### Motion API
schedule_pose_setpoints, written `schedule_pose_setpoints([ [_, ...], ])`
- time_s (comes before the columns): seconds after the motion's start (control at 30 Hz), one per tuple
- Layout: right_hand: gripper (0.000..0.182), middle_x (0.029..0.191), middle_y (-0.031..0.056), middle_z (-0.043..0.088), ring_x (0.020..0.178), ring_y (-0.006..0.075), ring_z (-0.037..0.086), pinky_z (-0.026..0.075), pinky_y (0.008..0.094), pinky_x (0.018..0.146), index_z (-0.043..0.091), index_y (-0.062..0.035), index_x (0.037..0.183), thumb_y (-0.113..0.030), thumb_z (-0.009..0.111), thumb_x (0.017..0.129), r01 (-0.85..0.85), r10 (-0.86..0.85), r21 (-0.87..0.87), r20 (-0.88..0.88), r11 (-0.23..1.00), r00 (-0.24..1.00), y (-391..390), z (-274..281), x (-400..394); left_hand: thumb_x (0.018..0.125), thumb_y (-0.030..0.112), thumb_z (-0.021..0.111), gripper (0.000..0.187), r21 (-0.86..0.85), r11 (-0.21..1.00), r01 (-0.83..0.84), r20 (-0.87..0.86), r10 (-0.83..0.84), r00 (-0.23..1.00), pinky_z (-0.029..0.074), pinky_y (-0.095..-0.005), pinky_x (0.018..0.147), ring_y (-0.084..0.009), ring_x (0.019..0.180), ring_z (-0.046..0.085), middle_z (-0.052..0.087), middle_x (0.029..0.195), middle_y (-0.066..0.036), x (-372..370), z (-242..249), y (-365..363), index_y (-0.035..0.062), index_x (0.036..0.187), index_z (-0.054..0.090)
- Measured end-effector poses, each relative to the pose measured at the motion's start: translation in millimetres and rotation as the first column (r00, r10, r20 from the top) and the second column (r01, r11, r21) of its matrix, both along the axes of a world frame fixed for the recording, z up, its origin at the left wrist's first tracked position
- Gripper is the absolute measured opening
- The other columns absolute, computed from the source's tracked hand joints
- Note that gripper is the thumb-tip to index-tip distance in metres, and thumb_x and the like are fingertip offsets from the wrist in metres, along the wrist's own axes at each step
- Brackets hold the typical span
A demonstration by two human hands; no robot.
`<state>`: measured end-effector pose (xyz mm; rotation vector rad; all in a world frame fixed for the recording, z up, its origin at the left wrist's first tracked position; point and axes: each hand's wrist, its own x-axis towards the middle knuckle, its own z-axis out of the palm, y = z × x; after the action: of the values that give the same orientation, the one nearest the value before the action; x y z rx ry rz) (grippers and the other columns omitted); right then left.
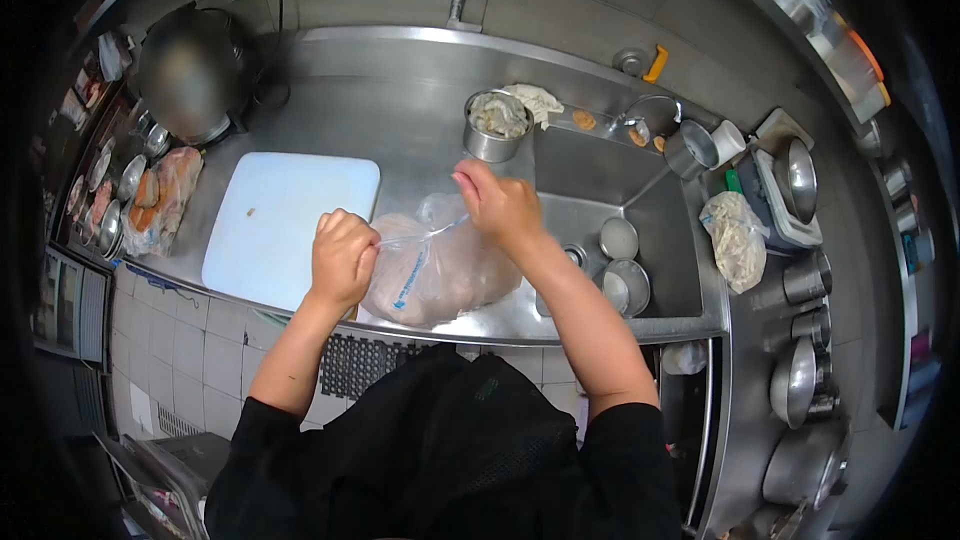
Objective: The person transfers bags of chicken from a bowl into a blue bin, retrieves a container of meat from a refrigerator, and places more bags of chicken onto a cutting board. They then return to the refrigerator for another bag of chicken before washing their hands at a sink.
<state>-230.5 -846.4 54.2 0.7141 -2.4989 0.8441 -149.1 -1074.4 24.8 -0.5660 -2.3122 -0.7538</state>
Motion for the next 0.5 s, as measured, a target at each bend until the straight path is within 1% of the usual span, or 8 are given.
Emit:
schedule_pose_setpoints([
  [0.07, 0.017, 0.076, 0.0151, 0.064, 0.070, 0.0364, 0.062, 0.049, 0.0423, 0.062, 0.060, -0.0101, 0.097, -0.024, 0.055, 0.089, 0.010, -0.009, -0.006, 0.069, 1.000, 0.998, 3.7, -20.0, -4.2, 0.071, 0.009, 0.056, 0.003, 0.057, 0.998, 0.020, 0.041, -0.023, 0.999, 0.035, -0.0372, 0.068, -0.0276, 0.072, 0.051, 0.054, 0.071, -0.008, 6.9, -0.9, -6.9, 0.0064, 0.070, 0.057],
  [0.1, 0.017, 0.077, 0.0150, 0.064, 0.070, 0.0362, 0.062, 0.049, 0.0417, 0.062, 0.060, -0.0099, 0.097, -0.024, 0.055, 0.088, 0.018, -0.017, -0.007, 0.118, 1.000, 0.993, 7.0, -33.2, -8.2, 0.071, 0.009, 0.056, 0.003, 0.059, 0.998, 0.018, 0.054, -0.021, 0.998, 0.035, -0.0372, 0.068, -0.0276, 0.072, 0.051, 0.054, 0.071, -0.008, 5.9, -18.2, -12.5, 0.0064, 0.070, 0.057],
  [0.17, 0.017, 0.075, 0.0161, 0.064, 0.069, 0.0370, 0.062, 0.049, 0.0447, 0.062, 0.060, -0.0109, 0.097, -0.025, 0.055, 0.088, 0.047, -0.049, 0.020, 0.138, 0.999, 0.989, 20.5, -88.7, -16.5, 0.072, 0.008, 0.054, 0.004, 0.118, 0.992, -0.052, 0.236, 0.023, 0.971, 0.036, -0.0381, 0.068, -0.0296, 0.074, 0.051, 0.055, 0.074, -0.010, 0.3, -75.0, -22.3, 0.0050, 0.070, 0.056],
  [0.2, 0.017, 0.073, 0.0172, 0.064, 0.068, 0.0379, 0.061, 0.048, 0.0478, 0.061, 0.060, -0.0120, 0.096, -0.026, 0.054, 0.088, 0.088, -0.093, 0.041, 0.141, 0.995, 0.986, 17.2, -90.3, -18.3, 0.073, 0.008, 0.051, 0.007, 0.189, 0.980, -0.065, 0.283, 0.009, 0.959, 0.037, -0.0397, 0.069, -0.0309, 0.076, 0.053, 0.056, 0.075, -0.012, 0.0, -74.1, -18.2, 0.0041, 0.071, 0.056],
  [0.37, 0.019, 0.074, 0.0164, 0.064, 0.071, 0.0370, 0.062, 0.048, 0.0449, 0.064, 0.060, -0.0128, 0.098, -0.028, 0.055, 0.088, 0.083, -0.086, 0.023, 0.196, 0.996, 0.977, 16.7, -61.2, -21.2, 0.076, 0.011, 0.050, 0.013, 0.139, 0.990, -0.038, 0.325, -0.009, 0.946, 0.040, -0.0389, 0.069, -0.0304, 0.075, 0.055, 0.058, 0.074, -0.013, -8.2, -43.0, -26.8, 0.0023, 0.073, 0.058],
  [0.43, 0.021, 0.075, 0.0157, 0.065, 0.071, 0.0365, 0.063, 0.049, 0.0440, 0.065, 0.061, -0.0136, 0.100, -0.029, 0.056, 0.087, 0.034, -0.037, 0.016, 0.243, 0.999, 0.969, 10.3, -35.1, -9.9, 0.078, 0.013, 0.049, 0.017, 0.395, 0.917, -0.057, 0.515, -0.169, 0.840, 0.043, -0.0365, 0.066, -0.0292, 0.073, 0.058, 0.060, 0.074, -0.014, -12.9, -26.4, -23.0, 0.0005, 0.075, 0.059],
  [0.47, 0.024, 0.073, 0.0144, 0.064, 0.067, 0.0331, 0.062, 0.048, 0.0411, 0.062, 0.062, -0.0120, 0.101, -0.031, 0.058, 0.086, -0.012, -0.003, 0.045, 0.314, 0.999, 0.949, 6.0, -21.8, -1.6, 0.078, 0.013, 0.049, 0.017, 0.397, 0.916, -0.065, 0.516, -0.164, 0.841, 0.043, -0.0365, 0.066, -0.0292, 0.073, 0.058, 0.060, 0.074, -0.014, -16.5, -14.0, -17.7, 0.0005, 0.075, 0.059],
  [0.5, 0.027, 0.072, 0.0132, 0.063, 0.062, 0.0296, 0.061, 0.047, 0.0383, 0.059, 0.063, -0.0104, 0.101, -0.032, 0.060, 0.085, -0.059, 0.028, 0.070, 0.386, 0.996, 0.922, 1.8, -11.4, 5.3, 0.078, 0.013, 0.048, 0.017, 0.414, 0.909, -0.041, 0.550, -0.214, 0.808, 0.044, -0.0320, 0.064, -0.0231, 0.070, 0.058, 0.060, 0.072, -0.012, -22.4, 3.3, -8.1, -0.0006, 0.075, 0.059],
])
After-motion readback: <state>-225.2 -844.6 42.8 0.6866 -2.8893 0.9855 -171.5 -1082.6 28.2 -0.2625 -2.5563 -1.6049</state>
